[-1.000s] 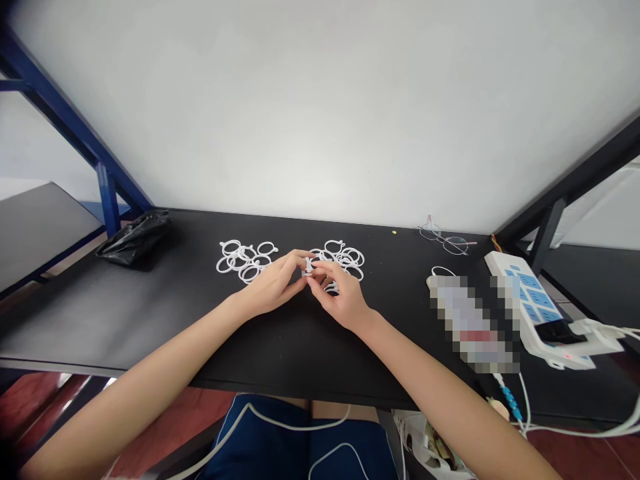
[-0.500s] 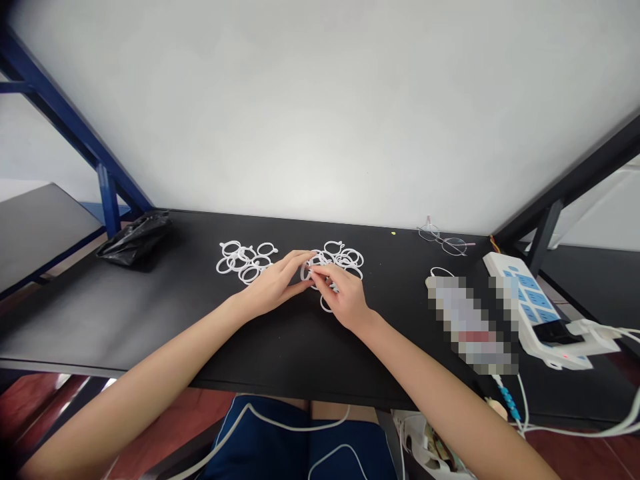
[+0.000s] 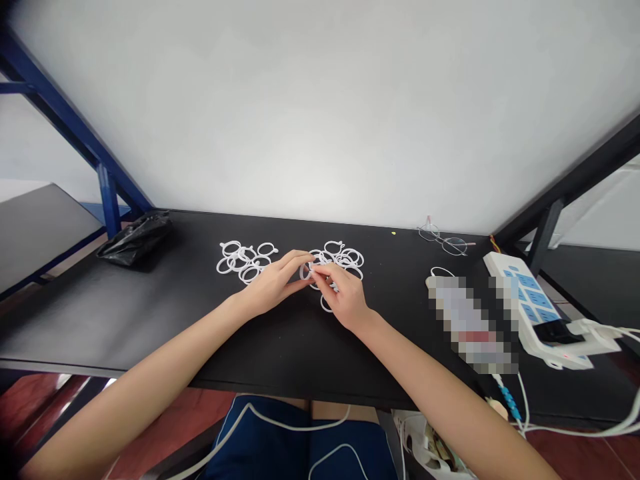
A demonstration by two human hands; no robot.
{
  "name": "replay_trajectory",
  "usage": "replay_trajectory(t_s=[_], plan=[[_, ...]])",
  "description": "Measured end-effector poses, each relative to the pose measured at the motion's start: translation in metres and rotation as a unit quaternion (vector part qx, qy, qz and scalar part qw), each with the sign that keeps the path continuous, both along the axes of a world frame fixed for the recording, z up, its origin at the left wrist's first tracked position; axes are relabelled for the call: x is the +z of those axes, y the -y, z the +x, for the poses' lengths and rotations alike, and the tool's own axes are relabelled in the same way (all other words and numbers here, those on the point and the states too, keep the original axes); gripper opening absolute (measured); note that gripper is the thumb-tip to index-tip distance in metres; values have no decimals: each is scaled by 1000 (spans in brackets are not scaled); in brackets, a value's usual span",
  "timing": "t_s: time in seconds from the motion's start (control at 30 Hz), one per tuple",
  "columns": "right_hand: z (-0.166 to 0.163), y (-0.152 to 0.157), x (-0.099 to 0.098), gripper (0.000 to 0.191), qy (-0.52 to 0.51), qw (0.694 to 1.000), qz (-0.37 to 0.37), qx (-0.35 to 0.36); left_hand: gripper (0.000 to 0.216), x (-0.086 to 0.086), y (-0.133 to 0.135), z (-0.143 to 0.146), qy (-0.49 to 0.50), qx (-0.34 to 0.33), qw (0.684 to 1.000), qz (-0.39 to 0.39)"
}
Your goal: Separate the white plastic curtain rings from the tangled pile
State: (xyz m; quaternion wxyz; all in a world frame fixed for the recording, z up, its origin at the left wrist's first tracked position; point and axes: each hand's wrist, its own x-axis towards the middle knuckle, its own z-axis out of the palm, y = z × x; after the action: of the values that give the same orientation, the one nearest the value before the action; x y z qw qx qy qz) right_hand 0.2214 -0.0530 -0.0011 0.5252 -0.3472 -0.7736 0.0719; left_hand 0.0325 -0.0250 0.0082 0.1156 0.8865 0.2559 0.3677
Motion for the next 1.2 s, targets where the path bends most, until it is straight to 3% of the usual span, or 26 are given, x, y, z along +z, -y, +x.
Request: replay_trajectory(t_s=[0.27, 0.5, 1.0, 1.2], plan=[[3, 2, 2, 13, 2, 1000, -15, 6, 34, -3, 0, 0, 23, -18, 999, -24], [1, 1, 5, 14, 3, 999, 34, -3, 33, -2, -2, -2, 31, -35, 998, -36], [2, 0, 5, 8, 19, 999, 45, 6, 35, 0, -2, -3, 5, -51, 999, 0], [-4, 2, 8, 11, 5, 999, 46, 15, 31, 4, -2, -7, -22, -56, 998, -32]])
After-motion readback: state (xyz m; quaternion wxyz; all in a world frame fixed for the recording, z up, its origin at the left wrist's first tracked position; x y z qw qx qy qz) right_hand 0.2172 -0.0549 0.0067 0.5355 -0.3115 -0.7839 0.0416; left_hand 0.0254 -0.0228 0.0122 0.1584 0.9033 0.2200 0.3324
